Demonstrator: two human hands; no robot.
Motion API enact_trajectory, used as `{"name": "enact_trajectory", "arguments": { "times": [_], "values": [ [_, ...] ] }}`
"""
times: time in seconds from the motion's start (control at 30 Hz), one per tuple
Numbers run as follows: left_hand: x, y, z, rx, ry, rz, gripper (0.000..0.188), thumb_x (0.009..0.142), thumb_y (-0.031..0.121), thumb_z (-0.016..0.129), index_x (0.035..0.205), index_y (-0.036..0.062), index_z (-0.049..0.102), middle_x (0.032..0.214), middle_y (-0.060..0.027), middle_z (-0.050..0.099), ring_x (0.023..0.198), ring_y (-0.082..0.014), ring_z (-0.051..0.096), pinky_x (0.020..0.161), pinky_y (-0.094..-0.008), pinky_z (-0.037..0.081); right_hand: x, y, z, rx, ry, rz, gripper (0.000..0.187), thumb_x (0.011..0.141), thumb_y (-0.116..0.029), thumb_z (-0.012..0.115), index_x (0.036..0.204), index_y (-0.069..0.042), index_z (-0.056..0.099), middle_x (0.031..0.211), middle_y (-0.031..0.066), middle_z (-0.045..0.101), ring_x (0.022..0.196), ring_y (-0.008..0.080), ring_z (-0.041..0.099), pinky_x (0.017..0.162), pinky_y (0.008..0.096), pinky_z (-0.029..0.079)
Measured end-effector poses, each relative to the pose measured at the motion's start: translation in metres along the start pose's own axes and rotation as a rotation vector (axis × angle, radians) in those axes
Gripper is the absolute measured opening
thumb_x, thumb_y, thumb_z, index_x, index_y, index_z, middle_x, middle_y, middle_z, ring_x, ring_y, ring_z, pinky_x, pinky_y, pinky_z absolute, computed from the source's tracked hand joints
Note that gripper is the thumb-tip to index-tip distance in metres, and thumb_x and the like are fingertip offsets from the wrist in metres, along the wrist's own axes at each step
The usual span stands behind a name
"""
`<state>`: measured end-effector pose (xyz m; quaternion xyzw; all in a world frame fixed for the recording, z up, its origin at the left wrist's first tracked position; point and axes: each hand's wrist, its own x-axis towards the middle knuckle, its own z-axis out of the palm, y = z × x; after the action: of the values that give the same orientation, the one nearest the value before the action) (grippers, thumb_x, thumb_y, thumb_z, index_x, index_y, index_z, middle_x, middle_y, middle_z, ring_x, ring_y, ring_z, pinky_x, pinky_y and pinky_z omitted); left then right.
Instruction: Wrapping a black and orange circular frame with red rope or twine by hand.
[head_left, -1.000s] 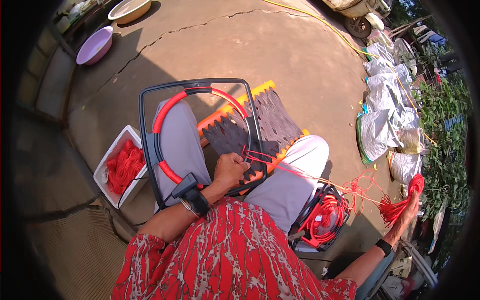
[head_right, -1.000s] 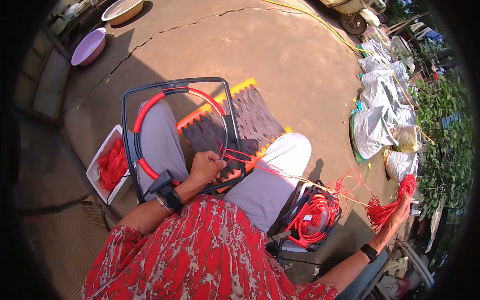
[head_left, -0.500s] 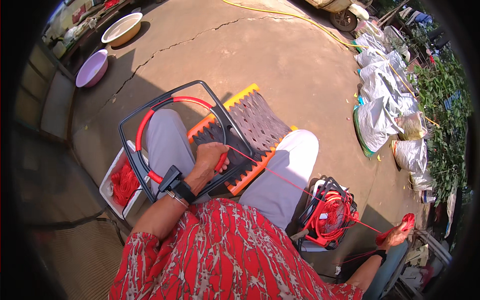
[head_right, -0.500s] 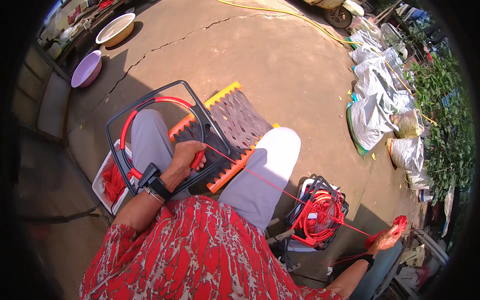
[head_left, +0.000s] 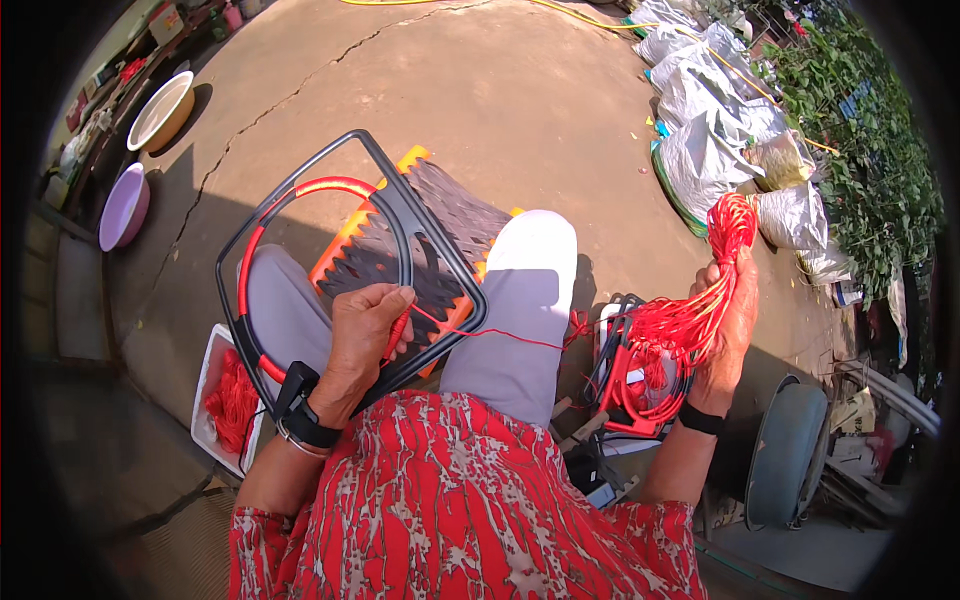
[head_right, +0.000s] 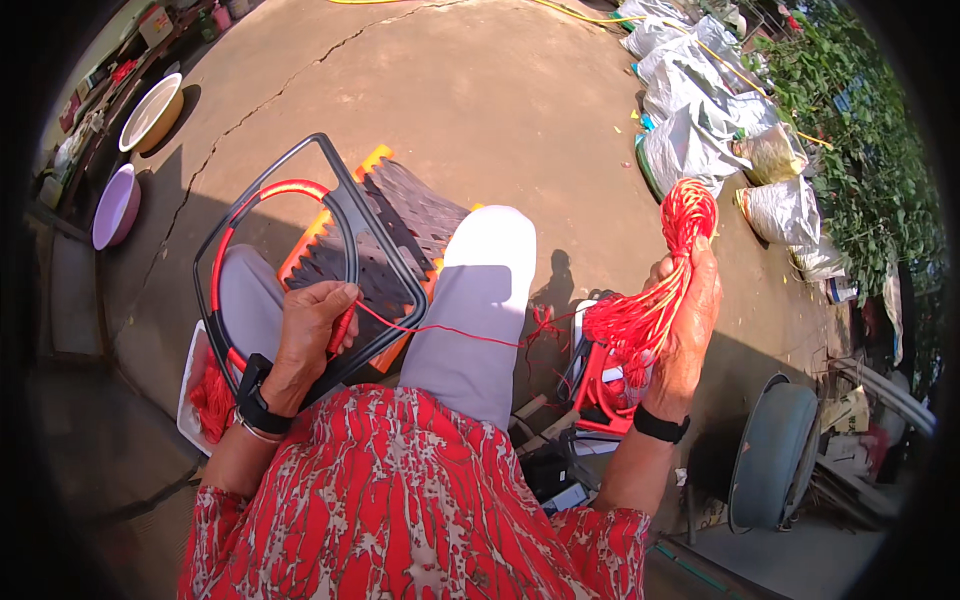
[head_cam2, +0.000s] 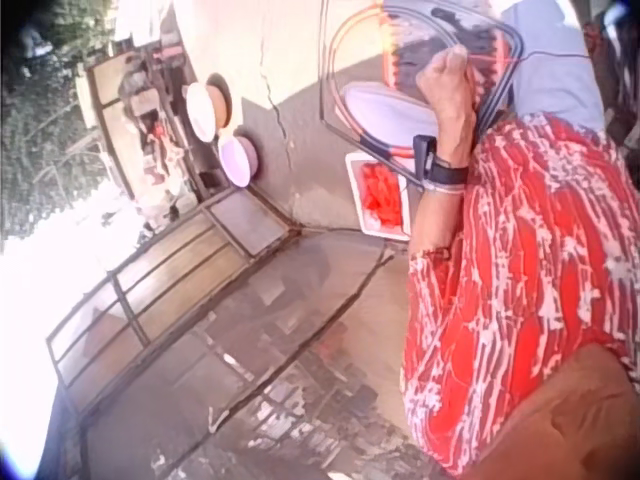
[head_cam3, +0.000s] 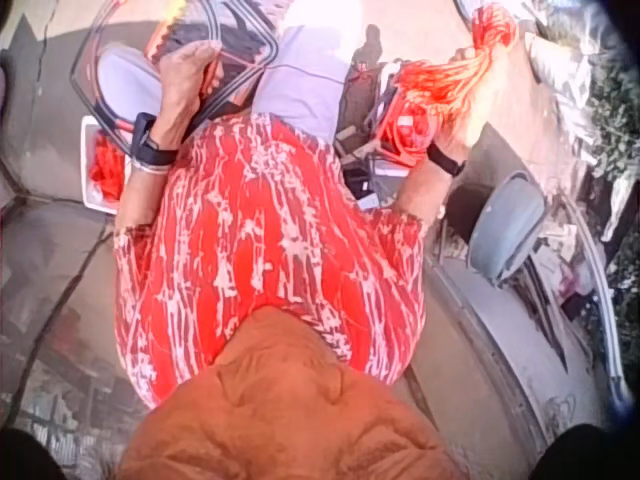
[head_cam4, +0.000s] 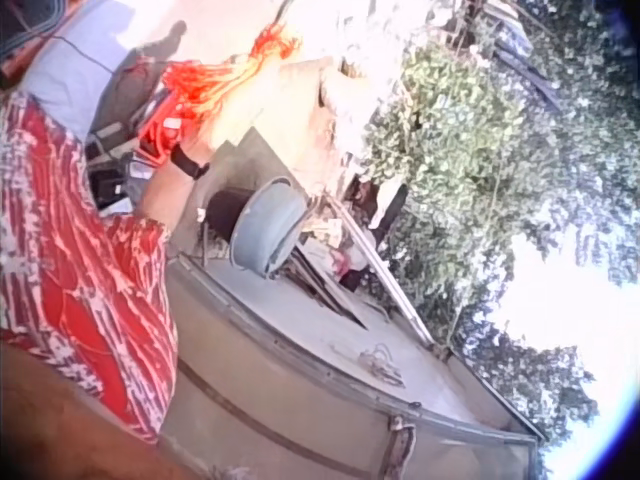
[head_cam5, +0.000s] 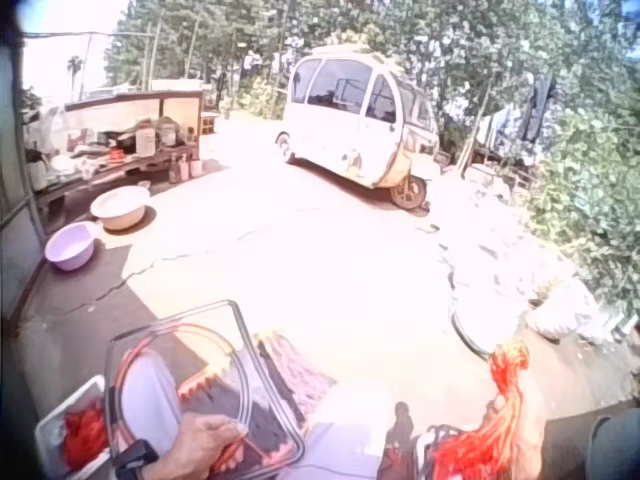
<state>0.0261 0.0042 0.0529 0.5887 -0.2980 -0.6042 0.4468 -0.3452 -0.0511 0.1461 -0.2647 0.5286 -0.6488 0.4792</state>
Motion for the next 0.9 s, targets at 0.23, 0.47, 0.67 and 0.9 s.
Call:
{"name": "enact_trajectory", "arguments": {
  "times": [0.23, 0.47, 0.67, 0.9],
  "values": [
    [0.007, -0.075, -0.004, 0.629, -0.214, 0.137, 0.028, 0.087, 0.02, 0.063, 0.071, -0.0028, 0.064, 0.051, -0.0077, 0.055, 0.045, -0.0137, 0.054, 0.044, -0.0332, 0.041, -0.022, -0.002, 0.052, 0.211, -0.292, 0.174, 0.029, 0.098, -0.043, 0.05, 0.093, -0.014, 0.051, 0.063, -0.0013, 0.048, 0.052, 0.0093, 0.045, 0.045, 0.0244, 0.04],
    [0.015, -0.066, 0.005, 0.711, -0.158, 0.256, 0.027, 0.083, 0.024, 0.066, 0.09, -0.0021, 0.067, 0.061, -0.01, 0.06, 0.056, -0.0148, 0.058, 0.056, -0.0337, 0.046, -0.052, 0.079, 0.118, 0.199, -0.412, 0.335, 0.033, 0.102, -0.039, 0.046, 0.108, -0.007, 0.053, 0.079, 0.0052, 0.06, 0.069, 0.0141, 0.059, 0.062, 0.0278, 0.051],
    [0.026, -0.088, -0.009, 0.544, -0.199, 0.161, 0.031, 0.084, 0.025, 0.064, 0.101, 0.0004, 0.069, 0.068, -0.0111, 0.066, 0.062, -0.0183, 0.063, 0.062, -0.0355, 0.05, -0.065, 0.146, 0.136, 0.242, -0.554, 0.434, 0.044, 0.104, -0.038, 0.04, 0.107, 0.002, 0.059, 0.098, 0.0112, 0.066, 0.089, 0.0193, 0.064, 0.085, 0.0338, 0.05],
    [0.023, -0.058, -0.011, 0.009, 0.177, 0.234, 0.023, 0.093, 0.018, 0.061, 0.104, -0.0012, 0.067, 0.081, -0.0032, 0.066, 0.073, -0.0104, 0.061, 0.068, -0.0258, 0.05, -0.066, 0.159, 0.134, 0.271, -0.643, 0.532, 0.04, 0.103, -0.029, 0.039, 0.115, 0.005, 0.054, 0.108, 0.015, 0.065, 0.1, 0.0216, 0.062, 0.094, 0.037, 0.048]
  ]
}}
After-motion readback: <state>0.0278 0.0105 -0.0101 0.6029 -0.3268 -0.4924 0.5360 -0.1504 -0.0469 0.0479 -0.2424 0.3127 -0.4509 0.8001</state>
